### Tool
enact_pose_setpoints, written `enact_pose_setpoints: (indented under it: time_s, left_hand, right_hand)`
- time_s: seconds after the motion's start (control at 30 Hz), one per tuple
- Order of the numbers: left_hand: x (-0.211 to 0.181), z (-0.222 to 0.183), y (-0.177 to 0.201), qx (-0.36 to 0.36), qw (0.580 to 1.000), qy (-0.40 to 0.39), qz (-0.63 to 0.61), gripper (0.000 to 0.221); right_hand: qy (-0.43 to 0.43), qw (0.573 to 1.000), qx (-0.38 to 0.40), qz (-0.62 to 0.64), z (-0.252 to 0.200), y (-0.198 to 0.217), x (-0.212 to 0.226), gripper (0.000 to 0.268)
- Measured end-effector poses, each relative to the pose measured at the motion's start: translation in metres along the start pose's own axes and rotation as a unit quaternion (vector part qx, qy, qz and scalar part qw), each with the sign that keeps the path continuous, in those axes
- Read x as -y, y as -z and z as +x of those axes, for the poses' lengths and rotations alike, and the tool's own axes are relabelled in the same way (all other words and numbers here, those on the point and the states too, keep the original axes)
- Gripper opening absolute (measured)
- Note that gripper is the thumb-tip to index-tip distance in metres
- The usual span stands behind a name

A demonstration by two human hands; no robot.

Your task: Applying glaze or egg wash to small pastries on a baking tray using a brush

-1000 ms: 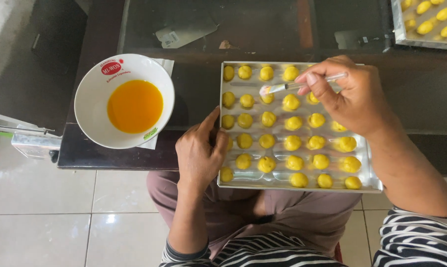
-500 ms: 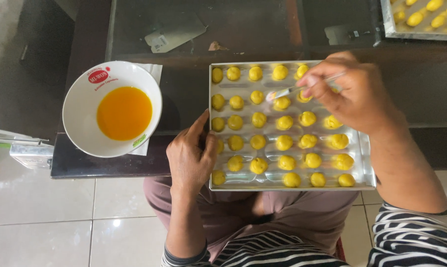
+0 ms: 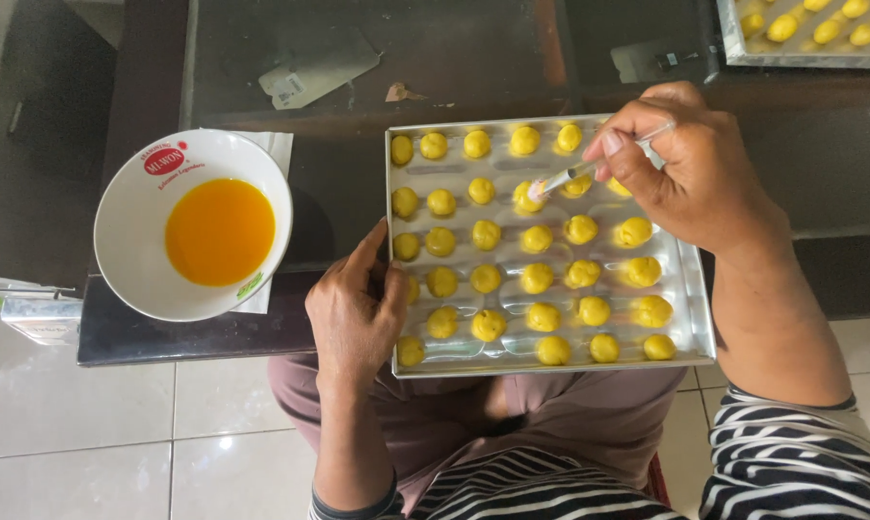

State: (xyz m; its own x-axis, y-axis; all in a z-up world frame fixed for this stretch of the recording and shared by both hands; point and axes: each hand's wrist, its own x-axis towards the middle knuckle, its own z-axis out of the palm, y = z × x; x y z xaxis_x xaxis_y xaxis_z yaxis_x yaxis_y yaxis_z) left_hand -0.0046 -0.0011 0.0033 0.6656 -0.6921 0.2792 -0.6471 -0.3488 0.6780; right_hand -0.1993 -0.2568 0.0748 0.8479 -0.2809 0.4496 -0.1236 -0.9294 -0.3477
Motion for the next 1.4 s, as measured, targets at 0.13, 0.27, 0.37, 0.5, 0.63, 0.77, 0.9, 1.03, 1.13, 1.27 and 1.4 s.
enact_pose_setpoints:
  time_s: [0.13, 0.27, 0.37, 0.5, 0.63, 0.77, 0.9, 1.03, 1.13, 1.27, 1.4]
  left_hand:
    - [-0.001, 0.001, 0.001, 0.009, 1.000, -0.001, 0.001, 0.046]
    - [0.001, 0.000, 0.000, 0.009, 1.000, 0.004, 0.000, 0.047]
    - [0.003, 0.000, -0.001, 0.009, 1.000, -0.002, -0.001, 0.047]
    - [0.002, 0.000, -0.001, 0.004, 1.000, 0.003, -0.001, 0.047]
    - [0.001, -0.001, 0.001, 0.009, 1.000, 0.004, -0.007, 0.047]
    - [0.001, 0.000, 0.001, 0.009, 1.000, 0.000, -0.002, 0.048]
    - [0.002, 0.000, 0.000, 0.005, 1.000, 0.001, 0.005, 0.046]
    - [0.000, 0.000, 0.000, 0.011, 1.000, 0.007, -0.001, 0.048]
    - [0.000, 0.000, 0.000, 0.008, 1.000, 0.011, 0.000, 0.046]
    - [0.001, 0.001, 0.001, 0.013, 1.000, 0.008, 0.002, 0.046]
    - [0.001, 0.000, 0.000, 0.013, 1.000, 0.015, 0.000, 0.047]
  right_hand:
    - [-0.029, 0.999, 0.038, 0.023, 0.001, 0.013, 0.004, 0.033]
    - [-0.033, 0.999, -0.002, -0.017, -0.003, 0.022, -0.011, 0.029]
    - [-0.033, 0.998, -0.006, -0.051, -0.005, 0.021, -0.016, 0.027]
    - [-0.038, 0.999, 0.025, 0.022, -0.001, 0.020, -0.007, 0.032]
    - [-0.050, 0.998, 0.001, -0.038, -0.005, 0.027, -0.012, 0.027]
    - [-0.051, 0.998, 0.007, -0.030, -0.008, 0.034, -0.014, 0.030]
    - [-0.131, 0.990, -0.024, -0.055, -0.019, 0.041, -0.029, 0.024]
    - [-0.125, 0.991, -0.022, -0.031, -0.016, 0.038, -0.025, 0.026]
    - [-0.090, 0.996, -0.023, -0.018, -0.013, 0.038, -0.021, 0.030]
    - [-0.115, 0.992, -0.013, -0.039, -0.015, 0.040, -0.026, 0.031]
    - [-0.113, 0.993, -0.022, -0.022, -0.017, 0.041, -0.028, 0.026]
